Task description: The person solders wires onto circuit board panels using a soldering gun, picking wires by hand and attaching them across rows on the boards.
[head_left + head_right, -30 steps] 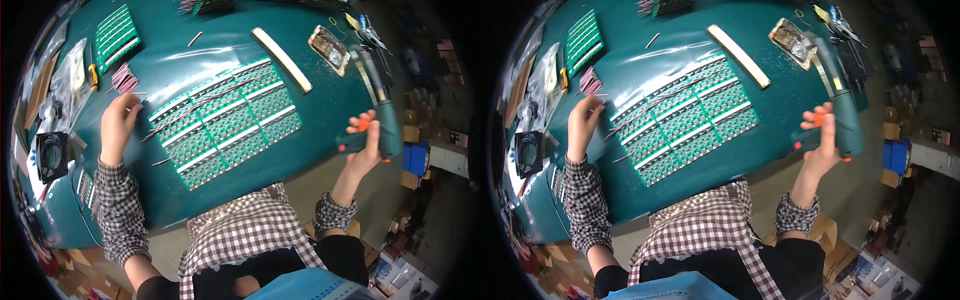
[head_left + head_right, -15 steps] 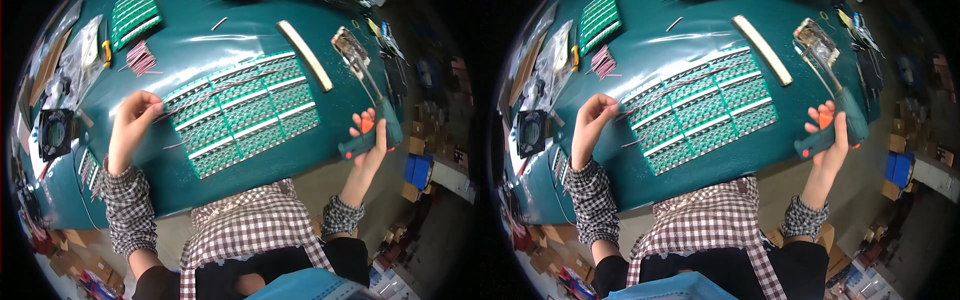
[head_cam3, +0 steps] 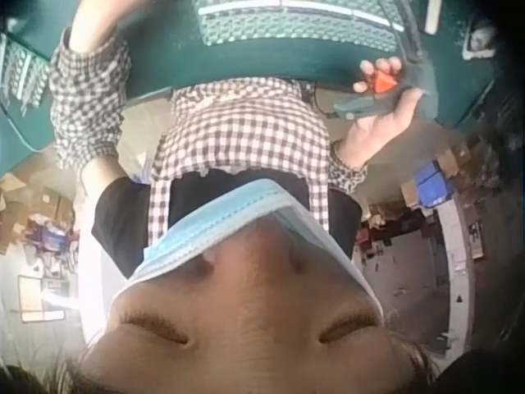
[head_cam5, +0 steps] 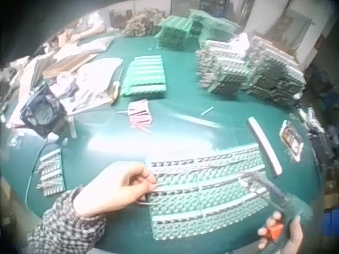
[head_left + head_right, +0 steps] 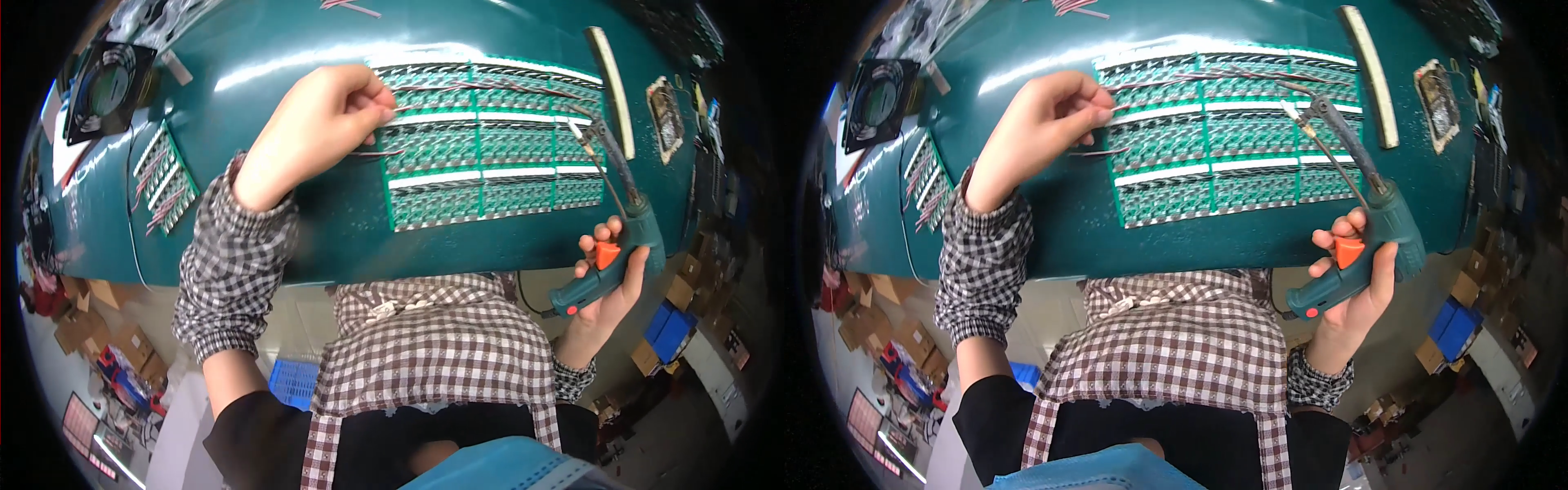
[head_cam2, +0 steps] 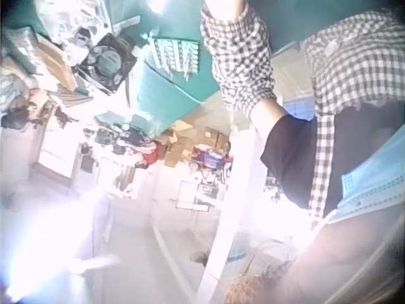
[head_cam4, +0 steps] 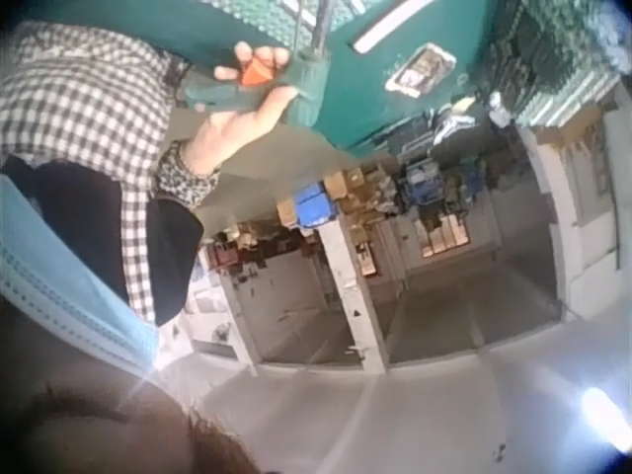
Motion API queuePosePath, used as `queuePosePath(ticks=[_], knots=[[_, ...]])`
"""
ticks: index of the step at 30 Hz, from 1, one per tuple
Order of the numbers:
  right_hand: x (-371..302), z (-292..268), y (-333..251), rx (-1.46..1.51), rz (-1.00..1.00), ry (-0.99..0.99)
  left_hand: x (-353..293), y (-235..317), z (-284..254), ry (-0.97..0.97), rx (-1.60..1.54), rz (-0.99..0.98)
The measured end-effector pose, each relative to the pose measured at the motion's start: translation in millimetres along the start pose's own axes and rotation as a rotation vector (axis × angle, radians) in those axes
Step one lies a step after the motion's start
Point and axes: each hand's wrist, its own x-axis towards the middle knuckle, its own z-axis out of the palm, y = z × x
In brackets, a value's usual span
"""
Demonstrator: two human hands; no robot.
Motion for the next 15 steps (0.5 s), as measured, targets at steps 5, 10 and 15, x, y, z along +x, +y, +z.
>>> queuePosePath(ticks=[5, 10, 15], knots=[[-7, -2, 10, -0.459, -0.134, 0.024, -10, 3, 9, 0.107, 0.193, 0.102], [-12, 15, 18, -0.837, -0.247, 0.116, -18, 3, 23, 0.112, 0.286, 0.138], [-16, 24, 29, -0.839, -0.205, 0.091, -19, -5, 28, 0.137, 0.330, 0.107]])
